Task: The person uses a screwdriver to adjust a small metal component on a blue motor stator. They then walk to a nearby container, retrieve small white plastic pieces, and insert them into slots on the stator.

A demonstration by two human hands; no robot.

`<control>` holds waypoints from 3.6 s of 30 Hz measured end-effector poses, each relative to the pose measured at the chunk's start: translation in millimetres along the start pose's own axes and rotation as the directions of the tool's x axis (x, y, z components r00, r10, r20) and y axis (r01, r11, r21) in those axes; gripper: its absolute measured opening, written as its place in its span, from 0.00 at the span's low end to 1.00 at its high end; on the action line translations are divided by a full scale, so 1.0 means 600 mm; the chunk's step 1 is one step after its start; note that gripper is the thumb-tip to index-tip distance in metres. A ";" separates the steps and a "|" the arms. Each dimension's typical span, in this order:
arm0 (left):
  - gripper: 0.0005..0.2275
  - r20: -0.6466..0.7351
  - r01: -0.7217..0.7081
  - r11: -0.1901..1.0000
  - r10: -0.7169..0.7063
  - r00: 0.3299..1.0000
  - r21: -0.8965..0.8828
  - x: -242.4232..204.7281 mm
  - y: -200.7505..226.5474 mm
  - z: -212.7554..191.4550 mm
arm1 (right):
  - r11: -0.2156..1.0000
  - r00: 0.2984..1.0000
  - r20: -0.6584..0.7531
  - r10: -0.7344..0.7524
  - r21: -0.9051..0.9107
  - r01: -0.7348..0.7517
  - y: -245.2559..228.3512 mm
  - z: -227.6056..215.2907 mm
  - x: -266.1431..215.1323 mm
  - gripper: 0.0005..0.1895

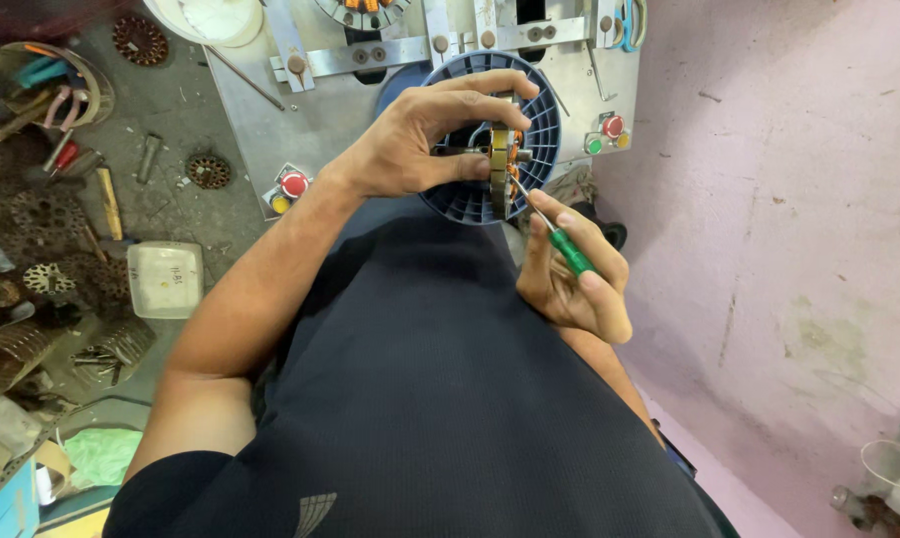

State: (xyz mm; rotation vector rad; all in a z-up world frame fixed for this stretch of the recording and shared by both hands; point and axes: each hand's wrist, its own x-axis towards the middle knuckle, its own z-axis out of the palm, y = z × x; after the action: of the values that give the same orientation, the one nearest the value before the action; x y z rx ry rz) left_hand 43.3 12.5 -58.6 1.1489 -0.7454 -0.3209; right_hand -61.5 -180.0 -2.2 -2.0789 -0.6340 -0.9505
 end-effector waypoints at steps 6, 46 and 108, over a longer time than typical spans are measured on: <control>0.19 -0.011 -0.011 0.999 0.012 1.000 0.032 -0.002 0.001 0.001 | 0.968 0.947 0.218 0.237 0.026 -0.248 -0.026 -0.010 0.056 0.30; 0.16 -0.051 -0.152 0.972 0.163 0.985 0.177 -0.009 -0.009 0.003 | 0.757 0.640 0.692 0.333 0.208 -0.619 0.065 -0.036 0.196 0.32; 0.09 -0.382 0.126 0.877 0.069 0.922 0.463 0.028 0.146 0.111 | 0.608 0.648 0.092 0.756 0.270 -0.747 0.088 -0.081 0.042 0.09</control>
State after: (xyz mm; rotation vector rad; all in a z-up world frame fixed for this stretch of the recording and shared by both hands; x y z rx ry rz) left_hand -2.0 -9.5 40.5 1.6394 -0.4601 0.0849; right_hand -30.8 -247.2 16.6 -1.7818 0.1642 -0.3526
